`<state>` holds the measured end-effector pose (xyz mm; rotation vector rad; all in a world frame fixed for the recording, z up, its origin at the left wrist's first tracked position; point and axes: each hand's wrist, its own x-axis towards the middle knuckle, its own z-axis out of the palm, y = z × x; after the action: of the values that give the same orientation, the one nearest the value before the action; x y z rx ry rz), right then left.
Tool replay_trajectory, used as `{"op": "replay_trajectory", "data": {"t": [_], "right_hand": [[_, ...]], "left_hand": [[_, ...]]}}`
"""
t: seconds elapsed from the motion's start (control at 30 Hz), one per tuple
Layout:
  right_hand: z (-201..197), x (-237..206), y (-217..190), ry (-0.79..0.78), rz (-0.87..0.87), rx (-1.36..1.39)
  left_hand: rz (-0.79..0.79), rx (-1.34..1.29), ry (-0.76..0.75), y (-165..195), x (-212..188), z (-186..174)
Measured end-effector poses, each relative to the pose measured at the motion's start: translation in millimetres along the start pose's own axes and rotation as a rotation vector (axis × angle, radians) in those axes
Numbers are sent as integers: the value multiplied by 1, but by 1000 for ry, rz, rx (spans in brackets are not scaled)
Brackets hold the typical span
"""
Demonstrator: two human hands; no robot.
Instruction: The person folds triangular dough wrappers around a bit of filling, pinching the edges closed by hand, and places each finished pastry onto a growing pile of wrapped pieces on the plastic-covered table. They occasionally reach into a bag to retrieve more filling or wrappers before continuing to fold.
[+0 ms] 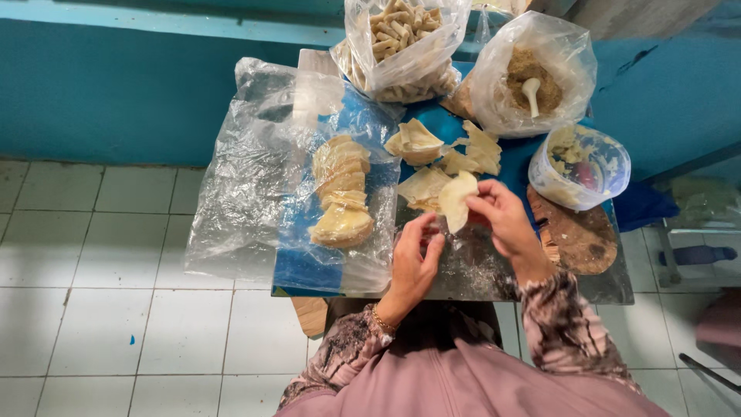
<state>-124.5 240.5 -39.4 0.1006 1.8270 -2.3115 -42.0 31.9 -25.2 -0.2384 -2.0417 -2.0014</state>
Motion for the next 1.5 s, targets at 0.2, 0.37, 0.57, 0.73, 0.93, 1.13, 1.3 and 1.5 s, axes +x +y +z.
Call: {"op": "replay_trajectory", "data": {"t": [0.2, 0.37, 0.57, 0.73, 0.93, 1.13, 1.3, 1.5], "right_hand": [[8, -79, 28, 77, 93, 80], [-8, -88, 22, 117, -10, 111], [23, -99, 8, 277, -411, -969], [6, -94, -54, 387, -794, -1491], [-89, -61, -120, 265, -571, -1669], [-121, -48, -89, 299, -479, -1608], [-108, -61, -98, 354, -476, -1649], [-76, -73, -102, 336, -760, -1693]], "left_hand": [[-217, -209, -87, -9, -2, 12], [-275, -51, -359, -3, -2, 6], [125, 506, -238, 6, -8, 9], [369, 800, -263, 6, -13, 7], [343, 719, -275, 8, -11, 3], [340, 699, -268, 11, -10, 2], [331, 650, -251, 17, -9, 1], [467, 674, -169, 19, -8, 6]]}}
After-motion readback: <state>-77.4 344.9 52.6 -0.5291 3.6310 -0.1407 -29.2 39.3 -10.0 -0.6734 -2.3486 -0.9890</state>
